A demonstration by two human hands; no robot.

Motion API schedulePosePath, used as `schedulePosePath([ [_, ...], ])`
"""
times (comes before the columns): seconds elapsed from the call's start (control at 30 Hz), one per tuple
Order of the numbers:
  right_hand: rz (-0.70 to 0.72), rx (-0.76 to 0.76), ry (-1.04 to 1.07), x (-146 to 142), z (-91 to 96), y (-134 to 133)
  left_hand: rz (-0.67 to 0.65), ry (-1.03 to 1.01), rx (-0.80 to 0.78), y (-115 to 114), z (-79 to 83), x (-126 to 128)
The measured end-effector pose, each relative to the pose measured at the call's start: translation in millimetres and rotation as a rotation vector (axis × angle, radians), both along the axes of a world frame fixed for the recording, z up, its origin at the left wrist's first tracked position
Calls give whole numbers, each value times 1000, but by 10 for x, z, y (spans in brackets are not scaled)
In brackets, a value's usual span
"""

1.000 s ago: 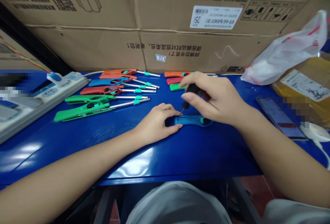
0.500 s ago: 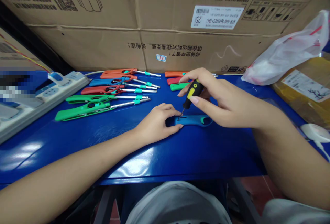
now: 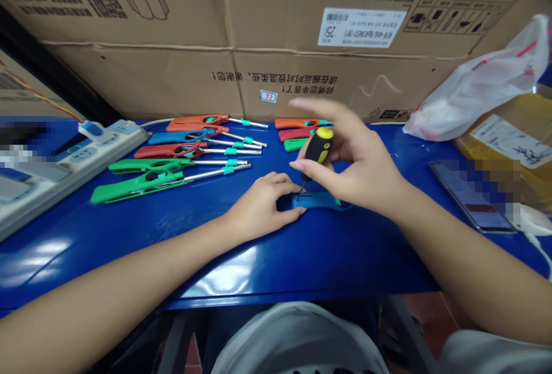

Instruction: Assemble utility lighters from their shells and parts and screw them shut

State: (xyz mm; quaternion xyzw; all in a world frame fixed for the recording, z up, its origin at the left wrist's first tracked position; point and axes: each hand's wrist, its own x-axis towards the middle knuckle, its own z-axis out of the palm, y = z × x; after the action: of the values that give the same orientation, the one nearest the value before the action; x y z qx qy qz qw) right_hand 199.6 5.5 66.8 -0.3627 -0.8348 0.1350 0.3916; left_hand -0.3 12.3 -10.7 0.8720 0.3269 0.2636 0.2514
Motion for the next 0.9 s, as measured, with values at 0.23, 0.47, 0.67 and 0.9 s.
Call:
schedulePosePath([
  [0.23, 199, 18, -198, 123, 197, -25, 6, 4, 0, -7, 15, -2],
  [0.47, 51, 202, -314, 174, 178, 6, 5, -20, 10, 4, -12, -7],
  [0.67, 121, 144, -363, 211, 259, -34, 13, 15, -12, -12, 27, 0],
  [0.9, 13, 244, -262, 208, 198, 44, -17, 59, -7, 2, 19, -9],
])
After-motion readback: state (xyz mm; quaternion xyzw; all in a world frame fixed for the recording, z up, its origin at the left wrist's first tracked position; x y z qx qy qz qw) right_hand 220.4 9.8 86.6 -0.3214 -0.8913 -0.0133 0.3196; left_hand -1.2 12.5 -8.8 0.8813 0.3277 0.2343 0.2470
